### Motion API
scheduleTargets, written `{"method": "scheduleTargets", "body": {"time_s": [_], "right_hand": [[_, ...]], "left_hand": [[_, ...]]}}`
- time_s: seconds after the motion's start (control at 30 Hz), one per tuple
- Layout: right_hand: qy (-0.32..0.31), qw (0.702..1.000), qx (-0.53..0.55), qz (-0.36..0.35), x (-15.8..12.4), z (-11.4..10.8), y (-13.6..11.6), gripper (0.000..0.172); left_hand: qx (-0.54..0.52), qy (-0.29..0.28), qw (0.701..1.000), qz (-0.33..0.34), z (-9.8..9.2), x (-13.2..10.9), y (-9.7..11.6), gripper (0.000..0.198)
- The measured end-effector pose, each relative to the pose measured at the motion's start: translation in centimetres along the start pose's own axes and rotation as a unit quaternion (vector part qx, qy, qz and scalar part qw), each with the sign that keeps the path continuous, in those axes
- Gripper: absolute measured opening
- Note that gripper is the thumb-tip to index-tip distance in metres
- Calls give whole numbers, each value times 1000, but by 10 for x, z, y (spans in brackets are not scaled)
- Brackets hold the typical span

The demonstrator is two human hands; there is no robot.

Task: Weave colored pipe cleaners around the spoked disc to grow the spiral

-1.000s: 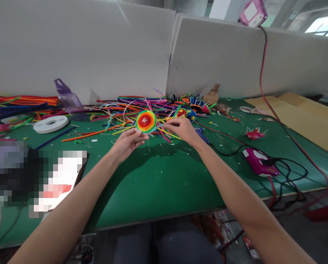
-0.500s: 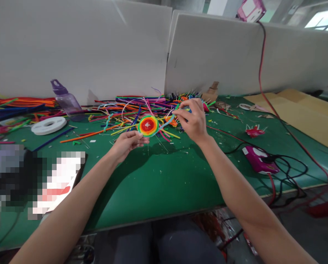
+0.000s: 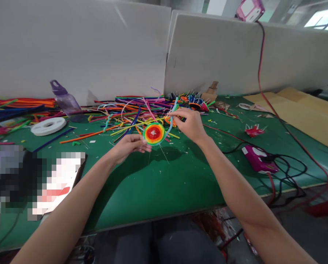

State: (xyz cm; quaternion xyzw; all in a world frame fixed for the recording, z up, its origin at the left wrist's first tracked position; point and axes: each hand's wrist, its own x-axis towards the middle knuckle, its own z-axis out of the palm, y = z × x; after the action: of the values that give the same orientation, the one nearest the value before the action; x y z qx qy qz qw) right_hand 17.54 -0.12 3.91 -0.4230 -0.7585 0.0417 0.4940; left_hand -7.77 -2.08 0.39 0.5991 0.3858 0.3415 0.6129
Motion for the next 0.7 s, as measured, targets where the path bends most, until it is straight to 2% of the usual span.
{"method": "scheduleTargets", "body": {"time_s": [0.07, 0.13, 0.23, 0.3, 0.4, 0.6, 0.7], "right_hand": [[-40, 995, 62, 68, 1, -3, -2, 24], [-111, 971, 151, 146, 2, -8, -1, 20], [-213, 900, 292, 243, 3, -18, 8, 16], [-245, 858, 351, 285, 3, -23, 16, 15], [-246, 819, 398, 332, 4, -26, 26, 15], [-163, 793, 434, 396, 6, -17, 27, 8], [-149, 753, 468, 438, 6, -10, 22, 12]], "left_hand": [[17, -18, 1000, 12, 1, -1, 2, 23], [36, -36, 998, 20, 2, -2, 3, 23], [57, -68, 996, 21, 5, -3, 4, 22], [59, -83, 995, 19, 7, -4, 3, 22], [54, -86, 994, 25, 8, -4, 2, 23], [54, -85, 994, 45, 5, -2, -2, 22], [62, -95, 992, 51, 4, -2, -2, 21]]}}
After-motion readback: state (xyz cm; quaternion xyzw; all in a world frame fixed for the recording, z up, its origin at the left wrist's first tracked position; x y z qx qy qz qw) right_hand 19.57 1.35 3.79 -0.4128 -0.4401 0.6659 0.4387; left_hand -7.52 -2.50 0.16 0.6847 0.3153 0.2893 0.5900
